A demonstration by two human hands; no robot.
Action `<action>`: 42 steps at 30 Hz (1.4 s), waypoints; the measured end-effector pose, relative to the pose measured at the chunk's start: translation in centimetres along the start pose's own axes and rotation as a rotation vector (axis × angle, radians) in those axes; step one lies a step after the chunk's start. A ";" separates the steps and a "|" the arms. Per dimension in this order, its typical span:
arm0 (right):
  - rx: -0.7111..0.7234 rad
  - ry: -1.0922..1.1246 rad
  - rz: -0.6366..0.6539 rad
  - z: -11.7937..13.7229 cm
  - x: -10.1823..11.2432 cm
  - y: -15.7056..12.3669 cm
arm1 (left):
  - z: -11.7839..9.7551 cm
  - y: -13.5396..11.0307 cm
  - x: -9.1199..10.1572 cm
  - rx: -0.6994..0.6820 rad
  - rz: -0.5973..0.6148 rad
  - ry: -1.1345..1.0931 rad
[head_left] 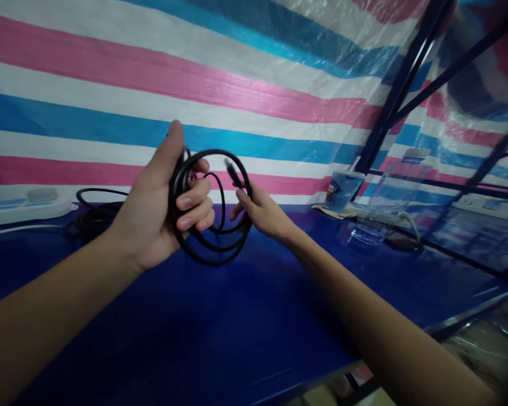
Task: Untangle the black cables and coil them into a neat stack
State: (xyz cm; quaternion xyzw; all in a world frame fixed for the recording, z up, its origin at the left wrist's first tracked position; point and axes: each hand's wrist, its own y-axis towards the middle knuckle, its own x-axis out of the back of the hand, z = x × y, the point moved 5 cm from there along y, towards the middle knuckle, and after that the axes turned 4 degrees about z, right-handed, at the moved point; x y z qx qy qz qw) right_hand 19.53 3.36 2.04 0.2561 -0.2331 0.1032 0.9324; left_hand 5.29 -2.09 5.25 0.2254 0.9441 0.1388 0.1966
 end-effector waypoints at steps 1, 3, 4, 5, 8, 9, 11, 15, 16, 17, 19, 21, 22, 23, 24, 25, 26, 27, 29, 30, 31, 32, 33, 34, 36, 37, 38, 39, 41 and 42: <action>0.033 -0.048 0.024 0.1 0.3 -0.1 | 0.1 0.1 0.4 0.004 -0.009 0.008; 0.084 -0.106 0.034 0.5 0.9 -0.3 | 0.3 0.5 1.1 0.025 -0.014 0.018; 0.102 -0.128 0.028 0.7 1.1 -0.4 | 0.5 0.7 1.5 0.036 -0.011 0.024; 0.112 -0.143 0.028 1.0 1.3 -0.5 | 0.6 0.8 1.8 0.044 -0.008 0.031; 0.082 -0.115 0.088 1.3 1.8 -0.7 | 0.8 1.4 2.9 0.053 -0.015 0.064; 0.067 -0.099 0.114 1.4 2.1 -0.7 | 0.9 1.5 3.2 0.053 -0.020 0.083; 0.049 -0.098 0.114 1.4 3.1 -0.7 | 1.1 1.7 3.5 0.057 -0.028 0.116; 0.045 -0.071 -0.015 0.9 5.1 -0.5 | 2.3 1.5 2.4 0.129 0.011 0.061; 0.042 -0.039 -0.024 0.7 5.2 -0.4 | 2.7 1.3 2.0 0.153 0.042 0.037; 0.039 -0.004 -0.025 0.5 5.1 -0.4 | 3.0 1.1 1.5 0.175 0.079 0.019; 0.044 0.065 -0.008 0.4 4.6 -0.4 | 3.5 0.7 0.7 0.222 0.150 0.006; 0.060 0.140 0.029 0.5 3.8 -0.5 | 3.7 0.3 0.3 0.255 0.186 0.016; 0.061 0.191 0.063 0.7 3.4 -0.5 | 3.7 0.3 0.3 0.256 0.184 0.025; 0.054 0.252 0.103 0.8 3.0 -0.6 | 3.5 0.2 0.4 0.244 0.171 0.035; 0.032 0.316 0.141 0.8 2.7 -0.7 | 3.2 0.3 0.5 0.213 0.143 0.042; 0.001 0.381 0.173 0.8 2.5 -0.9 | 2.7 0.4 0.8 0.167 0.103 0.046; -0.028 0.440 0.198 0.7 2.3 -1.0 | 2.1 0.4 1.0 0.113 0.058 0.047; -0.056 0.482 0.215 0.6 2.3 -1.1 | 1.4 0.5 1.4 0.057 0.011 0.045; -0.132 0.485 0.258 0.0 2.2 -1.2 | -0.1 0.6 2.2 -0.043 -0.084 0.040; -0.173 0.464 0.275 -0.4 2.2 -1.2 | -0.7 0.6 2.6 -0.082 -0.122 0.036; -0.204 0.444 0.277 -0.8 2.3 -1.2 | -1.3 0.7 3.0 -0.106 -0.147 0.034; -0.219 0.435 0.249 -1.1 2.5 -1.0 | -1.7 0.8 3.3 -0.122 -0.161 0.031; -0.207 0.440 0.180 -1.3 2.9 -0.8 | -2.0 0.8 3.5 -0.132 -0.166 0.028; -0.160 0.443 0.062 -1.3 3.6 -0.6 | -2.2 0.9 3.6 -0.136 -0.166 0.026; 0.000 0.356 -0.234 -0.7 5.4 -0.5 | -2.1 1.1 3.6 -0.127 -0.161 0.029; 0.089 0.249 -0.356 0.0 6.1 -0.7 | -1.9 1.1 3.5 -0.113 -0.154 0.039; 0.187 0.119 -0.449 0.8 6.5 -1.0 | -1.5 1.1 3.2 -0.081 -0.127 0.054; 0.286 -0.015 -0.498 1.7 6.6 -1.2 | -0.9 1.1 2.7 -0.027 -0.069 0.069; 0.480 -0.233 -0.487 3.4 5.9 -1.8 | 0.6 0.8 1.2 0.130 0.132 0.074; 0.567 -0.303 -0.451 4.1 5.3 -2.1 | 1.4 0.3 0.3 0.220 0.260 0.063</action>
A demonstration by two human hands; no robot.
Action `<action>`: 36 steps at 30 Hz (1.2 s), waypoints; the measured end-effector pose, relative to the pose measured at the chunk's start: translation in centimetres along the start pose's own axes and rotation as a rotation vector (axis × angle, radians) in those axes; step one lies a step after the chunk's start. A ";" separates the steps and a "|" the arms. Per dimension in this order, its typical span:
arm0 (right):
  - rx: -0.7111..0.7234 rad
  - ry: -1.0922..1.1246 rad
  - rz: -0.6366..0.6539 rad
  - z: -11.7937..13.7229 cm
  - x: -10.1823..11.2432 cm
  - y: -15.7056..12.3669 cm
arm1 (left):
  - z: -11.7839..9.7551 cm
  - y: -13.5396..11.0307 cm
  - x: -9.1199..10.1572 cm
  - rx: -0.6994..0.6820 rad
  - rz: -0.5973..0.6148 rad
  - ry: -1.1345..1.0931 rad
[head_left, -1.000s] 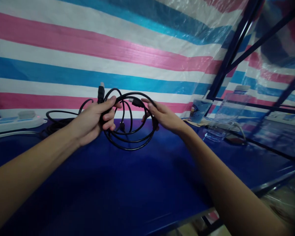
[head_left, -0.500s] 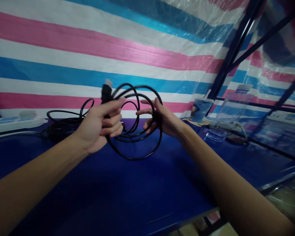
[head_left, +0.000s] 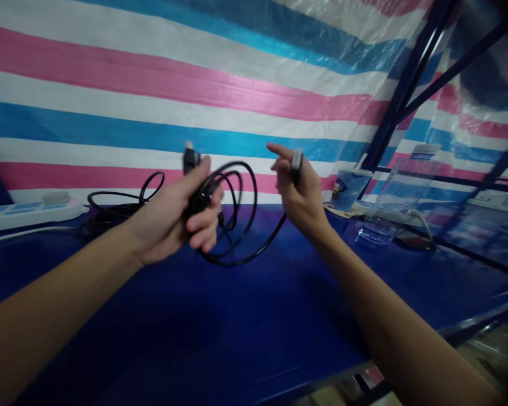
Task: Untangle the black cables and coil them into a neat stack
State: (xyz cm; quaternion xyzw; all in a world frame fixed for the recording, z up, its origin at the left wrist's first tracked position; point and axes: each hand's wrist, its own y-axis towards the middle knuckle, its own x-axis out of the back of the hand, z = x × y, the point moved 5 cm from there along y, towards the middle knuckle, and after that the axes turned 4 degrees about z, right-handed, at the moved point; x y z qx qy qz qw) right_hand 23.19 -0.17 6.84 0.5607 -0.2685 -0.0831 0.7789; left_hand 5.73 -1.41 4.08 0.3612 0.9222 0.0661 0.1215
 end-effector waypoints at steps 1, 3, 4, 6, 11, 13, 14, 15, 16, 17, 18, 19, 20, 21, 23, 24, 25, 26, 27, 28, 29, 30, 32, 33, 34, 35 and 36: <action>0.083 -0.014 0.052 0.8 -0.5 -0.1 | 0.7 -0.2 -1.0 0.079 0.131 -0.015; 0.153 0.030 0.205 1.9 -1.6 -0.4 | 1.5 -0.8 -2.4 0.188 0.316 -0.037; 0.143 0.078 0.273 2.2 -2.1 -0.5 | 1.6 -1.1 -2.7 0.215 0.360 -0.038; 0.069 0.182 0.377 2.3 -2.7 -0.6 | 1.5 -1.3 -2.6 0.207 0.353 -0.018; -0.267 0.302 0.602 1.0 -3.6 -1.0 | 1.0 0.1 0.9 0.010 -0.063 0.320; -0.386 0.337 0.676 0.5 -4.2 -1.5 | 0.7 0.5 2.5 -0.118 -0.293 0.589; -0.418 0.349 0.681 0.2 -4.5 -1.7 | 0.5 0.5 3.1 -0.188 -0.384 0.707; -0.433 0.358 0.663 0.0 -4.6 -1.9 | 0.4 0.4 3.4 -0.252 -0.445 0.793; -0.443 0.365 0.635 -0.3 -4.7 -2.1 | 0.5 0.3 3.6 -0.291 -0.476 0.841; -0.455 0.372 0.611 -0.6 -4.8 -2.3 | 0.8 0.2 3.8 -0.297 -0.470 0.849; -0.471 0.384 0.599 -1.0 -4.8 -2.6 | 1.2 0.2 3.9 -0.267 -0.431 0.817; -0.491 0.404 0.602 -1.4 -4.8 -3.0 | 1.9 0.2 3.9 -0.207 -0.361 0.754; -0.516 0.432 0.623 -1.7 -4.8 -3.5 | 2.6 0.2 3.8 -0.131 -0.267 0.669; -0.542 0.466 0.651 -2.0 -4.8 -3.9 | 3.2 0.2 3.6 -0.049 -0.162 0.577; -0.563 0.515 0.672 -2.3 -4.5 -4.4 | 4.1 0.0 3.0 0.062 0.007 0.418; -0.555 0.515 0.639 -2.3 -4.3 -4.4 | 4.2 -0.1 2.9 0.073 0.031 0.369; -0.537 0.501 0.574 -2.4 -4.0 -4.3 | 4.1 -0.1 3.0 0.056 0.020 0.345; -0.519 0.483 0.502 -2.5 -3.7 -4.2 | 4.0 0.0 3.1 0.022 -0.014 0.335; -0.513 0.469 0.451 -2.5 -3.6 -4.2 | 3.8 0.0 3.4 -0.013 -0.057 0.341; -0.528 0.471 0.431 -2.7 -3.7 -4.3 | 3.9 0.1 3.6 -0.034 -0.090 0.359; -0.560 0.497 0.440 -2.9 -4.0 -4.5 | 4.0 0.2 3.8 -0.034 -0.107 0.377; -0.599 0.535 0.467 -3.1 -4.3 -4.8 | 4.3 0.2 4.0 -0.014 -0.104 0.388; -0.660 0.602 0.474 -3.6 -4.7 -5.2 | 4.9 0.2 4.3 0.030 -0.082 0.371; -0.667 0.618 0.436 -3.8 -4.6 -5.2 | 5.0 0.2 4.3 0.031 -0.058 0.345; -0.662 0.615 0.397 -4.0 -4.5 -5.2 | 5.0 0.2 4.3 0.021 -0.029 0.313; -0.657 0.593 0.377 -4.2 -4.4 -5.2 | 5.0 0.2 4.4 0.008 -0.004 0.283; -0.660 0.567 0.379 -4.3 -4.4 -5.3 | 5.2 0.2 4.5 0.002 0.014 0.256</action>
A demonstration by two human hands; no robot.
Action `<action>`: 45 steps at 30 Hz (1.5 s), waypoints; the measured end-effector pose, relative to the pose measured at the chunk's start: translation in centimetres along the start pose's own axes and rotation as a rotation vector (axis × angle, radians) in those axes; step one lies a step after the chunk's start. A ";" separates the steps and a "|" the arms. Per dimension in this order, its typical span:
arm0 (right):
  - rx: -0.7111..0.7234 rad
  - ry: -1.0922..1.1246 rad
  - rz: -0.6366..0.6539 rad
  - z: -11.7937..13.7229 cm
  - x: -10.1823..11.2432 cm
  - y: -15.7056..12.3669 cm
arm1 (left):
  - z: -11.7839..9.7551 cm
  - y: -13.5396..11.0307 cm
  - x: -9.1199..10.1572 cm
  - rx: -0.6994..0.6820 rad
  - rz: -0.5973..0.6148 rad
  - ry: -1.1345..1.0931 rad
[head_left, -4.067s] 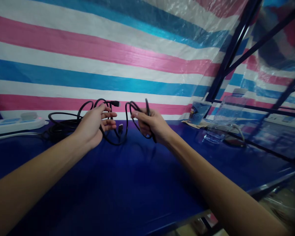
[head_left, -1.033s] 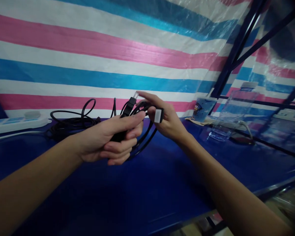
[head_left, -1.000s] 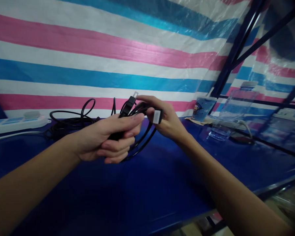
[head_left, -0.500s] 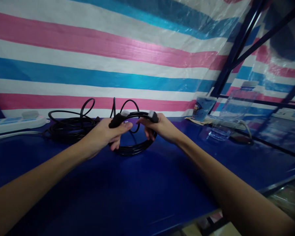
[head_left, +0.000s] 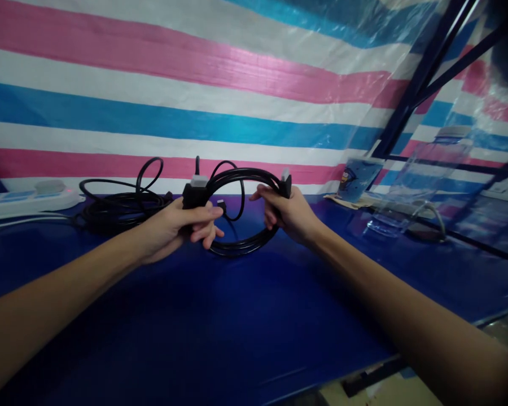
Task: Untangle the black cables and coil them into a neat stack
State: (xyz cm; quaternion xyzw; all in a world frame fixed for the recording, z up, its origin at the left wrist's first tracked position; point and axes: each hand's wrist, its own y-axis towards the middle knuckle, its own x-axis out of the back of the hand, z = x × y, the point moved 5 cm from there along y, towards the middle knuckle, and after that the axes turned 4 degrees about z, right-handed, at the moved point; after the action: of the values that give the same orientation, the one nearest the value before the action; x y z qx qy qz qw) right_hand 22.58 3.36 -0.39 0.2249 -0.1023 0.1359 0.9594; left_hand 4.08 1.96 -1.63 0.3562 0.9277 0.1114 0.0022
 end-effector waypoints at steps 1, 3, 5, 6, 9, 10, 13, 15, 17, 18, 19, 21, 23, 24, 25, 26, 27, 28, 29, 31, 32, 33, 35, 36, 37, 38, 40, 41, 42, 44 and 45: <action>-0.020 -0.027 0.011 -0.1 0.0 0.0 | 0.3 0.0 0.2 0.001 0.003 -0.025; -0.066 -0.089 0.057 -0.1 -0.3 0.0 | 1.2 0.2 0.6 0.041 -0.012 -0.039; -0.070 -0.146 0.066 0.4 -0.4 -0.2 | 2.3 0.4 0.8 0.092 -0.003 0.014; -0.051 -0.168 0.050 0.7 -0.4 -0.2 | 2.6 0.5 0.7 0.113 0.014 0.058; 0.021 -0.141 0.020 1.8 -0.4 -0.3 | 2.3 0.7 0.0 0.116 -0.003 0.101; 0.037 -0.104 0.016 2.0 -0.5 -0.3 | 1.6 0.7 -0.3 0.079 -0.050 0.071; 0.076 0.038 -0.055 2.2 -0.3 -0.2 | -1.0 0.5 -1.1 -0.099 -0.204 -0.043; 0.078 0.123 -0.124 1.8 -0.1 -0.2 | -1.9 0.4 -1.6 -0.152 -0.201 -0.033; 0.022 0.153 -0.089 1.2 -0.3 -0.1 | -1.6 0.5 -1.8 -0.068 -0.094 0.019; -0.022 0.143 -0.032 0.9 -0.6 -0.1 | -1.0 0.4 -1.7 0.010 -0.016 0.033; -0.067 0.126 0.038 0.6 -0.9 -0.1 | -0.4 0.3 -1.6 0.094 0.070 0.035; -0.140 0.095 0.191 0.3 -1.5 -0.4 | 0.5 -0.4 -1.5 0.232 0.255 0.014; -0.214 0.151 0.368 0.2 -2.1 -0.9 | 0.6 -1.2 -1.9 0.303 0.453 -0.013; -0.265 0.210 0.468 0.2 -2.5 -1.3 | 0.5 -1.7 -2.3 0.323 0.543 -0.029; -0.327 0.277 0.563 0.2 -2.8 -1.7 | 0.3 -2.1 -2.8 0.340 0.616 -0.053; -0.387 0.340 0.641 0.2 -3.1 -2.1 | 0.0 -2.4 -3.3 0.350 0.658 -0.082; -0.432 0.382 0.686 0.3 -3.2 -2.4 | -0.2 -2.4 -3.7 0.350 0.664 -0.108; -0.448 0.397 0.688 0.4 -3.1 -2.5 | -0.5 -2.2 -4.0 0.328 0.624 -0.124; -0.429 0.389 0.643 0.6 -2.8 -2.3 | -0.7 -1.8 -4.1 0.287 0.541 -0.120; -0.313 0.337 0.472 1.3 -2.0 -1.6 | -1.2 -0.6 -3.4 0.142 0.279 -0.060; -0.235 0.288 0.383 1.7 -1.6 -1.3 | -1.5 -0.1 -2.8 0.058 0.138 -0.007; -0.159 0.220 0.307 2.2 -1.4 -1.0 | -1.5 0.3 -2.2 -0.012 0.018 0.060; -0.061 0.048 0.239 2.6 -1.4 -0.8 | -1.2 0.7 -1.4 -0.069 -0.139 0.210; -0.046 -0.017 0.236 2.5 -1.5 -0.7 | -0.9 0.8 -1.1 -0.063 -0.175 0.271; -0.056 -0.042 0.238 2.1 -1.6 -0.6 | -0.5 1.0 -0.9 -0.043 -0.184 0.306; -0.092 -0.021 0.241 1.5 -1.7 -0.5 | -0.1 1.1 -0.8 -0.018 -0.177 0.306; -0.189 0.118 0.236 0.1 -1.6 -0.3 | 0.5 1.3 -0.8 0.037 -0.114 0.210; -0.231 0.190 0.224 -0.7 -1.4 -0.1 | 0.7 1.4 -0.9 0.071 -0.063 0.139; -0.266 0.239 0.213 -1.4 -1.3 0.0 | 0.9 1.4 -1.0 0.112 -0.003 0.071; -0.304 0.274 0.221 -2.5 -1.2 0.1 | 1.3 1.4 -1.0 0.194 0.114 -0.018; -0.314 0.276 0.235 -2.8 -1.3 0.1 | 1.4 1.3 -0.9 0.223 0.161 -0.035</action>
State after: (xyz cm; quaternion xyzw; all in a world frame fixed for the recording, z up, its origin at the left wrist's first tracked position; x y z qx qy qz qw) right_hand 21.69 4.45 -3.16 0.0386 -0.0158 0.2583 0.9652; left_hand 5.74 2.57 -2.80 0.4293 0.9027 0.0012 -0.0304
